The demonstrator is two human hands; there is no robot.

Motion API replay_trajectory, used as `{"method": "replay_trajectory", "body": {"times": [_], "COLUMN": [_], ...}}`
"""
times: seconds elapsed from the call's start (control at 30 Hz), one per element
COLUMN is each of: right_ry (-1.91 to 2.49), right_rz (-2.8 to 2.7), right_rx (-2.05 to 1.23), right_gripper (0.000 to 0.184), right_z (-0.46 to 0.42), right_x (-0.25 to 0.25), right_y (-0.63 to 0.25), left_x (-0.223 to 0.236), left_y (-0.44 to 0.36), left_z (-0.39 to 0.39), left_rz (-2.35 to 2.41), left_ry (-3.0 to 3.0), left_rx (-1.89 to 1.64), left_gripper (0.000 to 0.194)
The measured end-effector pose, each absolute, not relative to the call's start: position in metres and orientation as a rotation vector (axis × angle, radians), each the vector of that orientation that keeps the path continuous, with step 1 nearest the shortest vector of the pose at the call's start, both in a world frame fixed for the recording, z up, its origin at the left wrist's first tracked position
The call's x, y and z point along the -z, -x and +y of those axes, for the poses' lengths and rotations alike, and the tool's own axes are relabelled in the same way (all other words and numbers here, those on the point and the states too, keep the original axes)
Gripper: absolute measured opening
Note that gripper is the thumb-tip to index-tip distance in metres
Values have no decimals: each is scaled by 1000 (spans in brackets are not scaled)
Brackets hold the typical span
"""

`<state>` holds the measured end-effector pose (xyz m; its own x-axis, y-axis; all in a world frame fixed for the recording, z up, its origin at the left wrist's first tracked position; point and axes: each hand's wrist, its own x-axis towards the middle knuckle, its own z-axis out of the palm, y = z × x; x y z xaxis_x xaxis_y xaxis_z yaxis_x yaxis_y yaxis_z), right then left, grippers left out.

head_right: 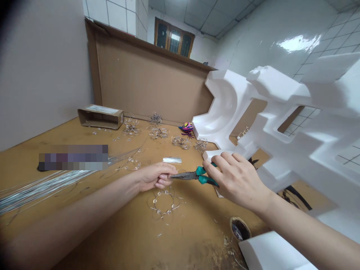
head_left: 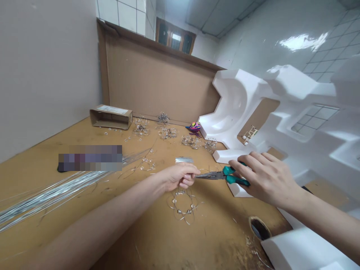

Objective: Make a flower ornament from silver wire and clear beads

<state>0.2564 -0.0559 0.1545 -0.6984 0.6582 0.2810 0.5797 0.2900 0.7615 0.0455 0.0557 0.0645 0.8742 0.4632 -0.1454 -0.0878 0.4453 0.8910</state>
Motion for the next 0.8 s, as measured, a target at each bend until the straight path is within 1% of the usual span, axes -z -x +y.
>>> {"method": "replay_trajectory", "body": {"times": [0.17,0.43,0.63,0.8], "right_ry": [-1193,-1210,-1201,-1206], "right_rz": [2471,2481,2473,2526], "right_rx": [-1372,-1360,-1360,-1329], "right_gripper": [23,24,25,24], "right_z": [-56,-56,-55,-56], "right_x": [-155,-153,-154,-154], "right_y": [-254,-255,-255,-255], "left_x": [-65,-65,-65,-66], "left_y": [-45,-47,-45,-48], "left_z": [55,55,55,52], "left_rz": [412,425,416,470], "left_ry": [-1071,-1081,-1082,-1168], "left_rx": [-353,-338,-334,-373], "left_gripper": [28,29,32,30]}}
